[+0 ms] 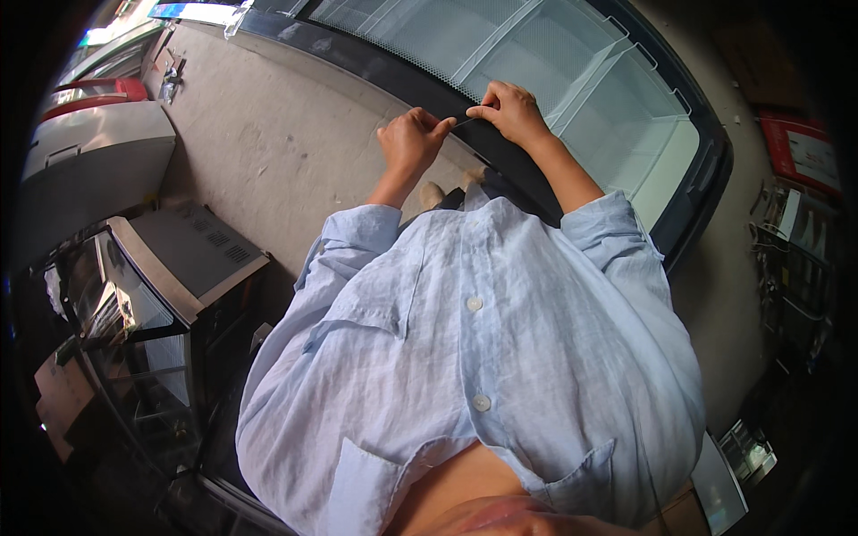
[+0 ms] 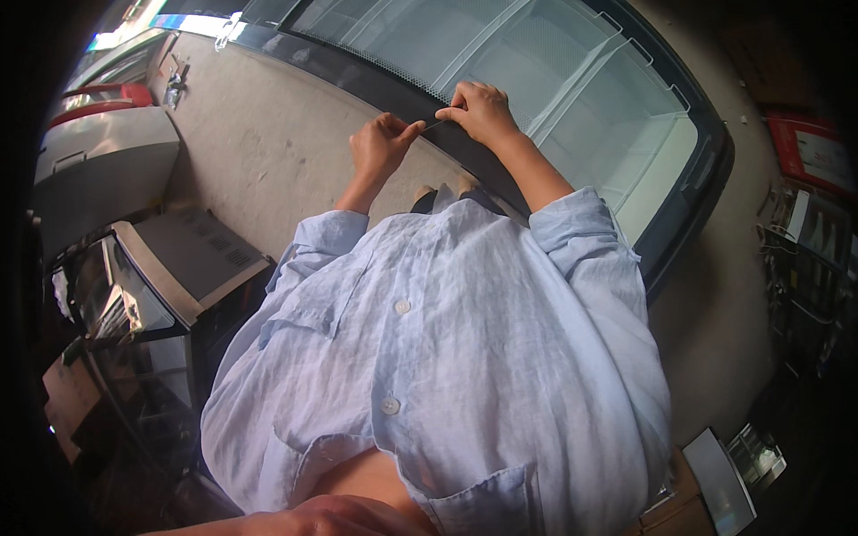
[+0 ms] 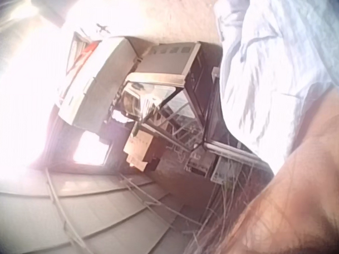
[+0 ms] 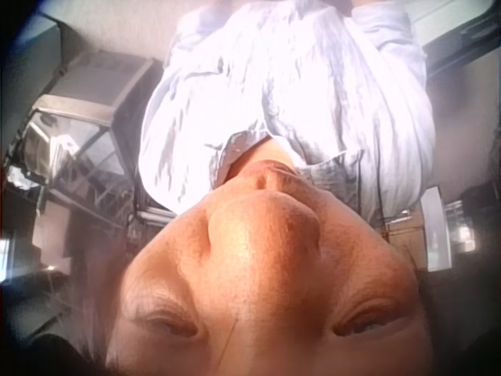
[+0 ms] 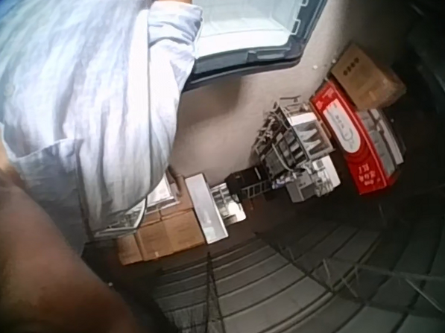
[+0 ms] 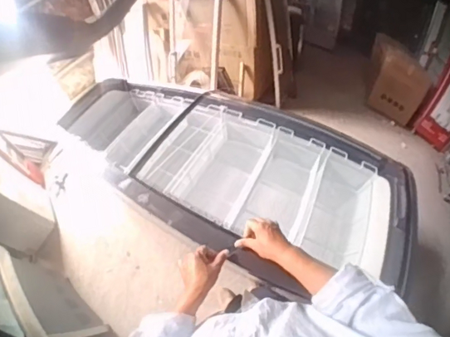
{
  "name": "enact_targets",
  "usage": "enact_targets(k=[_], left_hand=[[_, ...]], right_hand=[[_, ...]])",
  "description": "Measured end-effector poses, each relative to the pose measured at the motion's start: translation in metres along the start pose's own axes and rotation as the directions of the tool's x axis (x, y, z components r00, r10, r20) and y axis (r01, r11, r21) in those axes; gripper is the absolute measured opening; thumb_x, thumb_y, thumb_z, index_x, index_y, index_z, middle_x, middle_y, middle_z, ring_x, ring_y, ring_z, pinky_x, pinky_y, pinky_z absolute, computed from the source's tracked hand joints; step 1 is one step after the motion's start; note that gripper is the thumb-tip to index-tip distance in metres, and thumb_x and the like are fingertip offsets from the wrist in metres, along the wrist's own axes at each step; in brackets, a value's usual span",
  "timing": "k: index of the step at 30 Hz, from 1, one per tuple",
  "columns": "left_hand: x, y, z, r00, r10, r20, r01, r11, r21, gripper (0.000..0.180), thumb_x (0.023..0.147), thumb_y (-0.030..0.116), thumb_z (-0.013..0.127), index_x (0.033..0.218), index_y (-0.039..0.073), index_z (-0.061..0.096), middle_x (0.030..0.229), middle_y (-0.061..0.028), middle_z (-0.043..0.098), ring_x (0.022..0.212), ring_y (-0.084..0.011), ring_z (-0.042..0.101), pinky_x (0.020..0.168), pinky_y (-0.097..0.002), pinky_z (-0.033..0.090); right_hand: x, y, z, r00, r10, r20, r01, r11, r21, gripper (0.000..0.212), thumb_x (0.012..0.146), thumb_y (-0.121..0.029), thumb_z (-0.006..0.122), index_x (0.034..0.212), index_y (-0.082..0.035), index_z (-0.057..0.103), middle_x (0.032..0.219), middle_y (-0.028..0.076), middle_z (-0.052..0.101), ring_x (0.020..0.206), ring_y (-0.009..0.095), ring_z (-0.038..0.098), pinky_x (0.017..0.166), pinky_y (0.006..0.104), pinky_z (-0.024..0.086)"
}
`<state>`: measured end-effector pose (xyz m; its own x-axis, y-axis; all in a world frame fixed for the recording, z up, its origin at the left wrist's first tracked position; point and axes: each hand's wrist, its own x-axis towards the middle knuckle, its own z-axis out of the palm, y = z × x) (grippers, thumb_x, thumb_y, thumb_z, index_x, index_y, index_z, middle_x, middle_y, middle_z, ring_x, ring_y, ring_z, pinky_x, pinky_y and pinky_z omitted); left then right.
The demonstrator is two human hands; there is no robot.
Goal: The person uses a small black tool to pry and remove a black rubber seal from the edge of a glass-top freezer. They work along the perimeter of the lid, lifting and pulling the seal away from the frame.
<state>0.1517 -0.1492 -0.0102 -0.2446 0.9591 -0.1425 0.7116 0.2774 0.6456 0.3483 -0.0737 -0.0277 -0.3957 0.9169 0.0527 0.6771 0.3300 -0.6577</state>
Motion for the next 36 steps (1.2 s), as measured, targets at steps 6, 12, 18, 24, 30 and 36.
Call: enact_targets(k=[6, 12, 18, 24, 30, 36], left_hand=[[-0.013, 0.012, 0.007, 0.997, -0.044, 0.056, 0.046, 0.998, -0.039, 0.038, 0.075, 0.047, 0.076, 0.073, 0.009, 0.072, 0.067, -0.0070, 0.069, 0.065, -0.0262, 0.065, 0.079, -0.0409, 0.040], [-0.013, 0.007, 0.013, 0.999, 0.049, -0.003, -0.049, 0.997, -0.056, 0.044, 0.074, 0.050, 0.078, 0.076, 0.007, 0.072, 0.066, -0.0084, 0.069, 0.062, -0.0216, 0.068, 0.061, -0.0339, 0.052], [-0.008, 0.011, 0.009, 0.999, 0.033, 0.008, -0.033, 0.996, 0.084, 0.043, 0.075, 0.050, 0.077, 0.076, 0.007, 0.073, 0.068, -0.0082, 0.070, 0.063, -0.0228, 0.068, 0.063, -0.0352, 0.052], [-0.026, 0.014, 0.021, 0.994, 0.040, 0.100, -0.039, 0.999, -0.019, 0.037, 0.075, 0.048, 0.077, 0.073, 0.011, 0.071, 0.067, -0.0049, 0.069, 0.065, -0.0265, 0.065, 0.076, -0.0421, 0.040], [-0.026, 0.001, 0.002, 0.967, 0.073, 0.245, 0.059, 0.869, -0.491, 0.030, 0.082, 0.036, 0.078, 0.081, 0.007, 0.070, 0.069, 0.0013, 0.066, 0.065, -0.0075, 0.059, 0.060, -0.0253, 0.044], [-0.026, -0.002, -0.013, 0.952, 0.003, 0.306, 0.247, 0.581, -0.775, 0.025, 0.088, 0.030, 0.074, 0.089, 0.005, 0.068, 0.081, 0.0065, 0.061, 0.075, -0.0030, 0.053, 0.068, -0.0201, 0.041]], right_hand=[[-0.010, 0.011, -0.010, 0.995, -0.102, 0.001, 0.102, 0.995, -0.013, 0.040, 0.075, -0.037, 0.080, 0.075, -0.006, 0.056, 0.071, 0.006, 0.060, 0.071, 0.025, 0.059, 0.068, 0.0379, 0.046], [-0.013, 0.008, -0.018, 0.997, 0.028, 0.066, -0.030, 0.999, 0.028, 0.039, 0.075, -0.039, 0.079, 0.075, -0.007, 0.057, 0.073, 0.006, 0.061, 0.074, 0.025, 0.060, 0.071, 0.0392, 0.046], [-0.017, 0.012, -0.006, 0.996, -0.080, -0.035, 0.079, 0.997, -0.020, 0.039, 0.075, -0.036, 0.080, 0.076, -0.006, 0.056, 0.072, 0.008, 0.060, 0.071, 0.026, 0.059, 0.069, 0.0387, 0.046], [-0.046, 0.008, -0.022, 1.000, -0.012, -0.010, 0.012, 1.000, -0.019, 0.039, 0.075, -0.033, 0.081, 0.075, -0.005, 0.056, 0.069, 0.007, 0.058, 0.065, 0.022, 0.056, 0.063, 0.0345, 0.046], [-0.065, -0.020, -0.030, 0.952, 0.307, 0.008, -0.271, 0.829, 0.488, 0.029, 0.081, -0.032, 0.079, 0.084, -0.006, 0.066, 0.071, 0.000, 0.059, 0.066, 0.007, 0.052, 0.062, 0.0243, 0.045], [-0.072, -0.022, -0.010, 0.917, 0.240, -0.319, -0.078, 0.892, 0.446, 0.026, 0.088, -0.032, 0.070, 0.102, -0.009, 0.072, 0.078, 0.006, 0.065, 0.076, 0.019, 0.062, 0.072, 0.0260, 0.046]])
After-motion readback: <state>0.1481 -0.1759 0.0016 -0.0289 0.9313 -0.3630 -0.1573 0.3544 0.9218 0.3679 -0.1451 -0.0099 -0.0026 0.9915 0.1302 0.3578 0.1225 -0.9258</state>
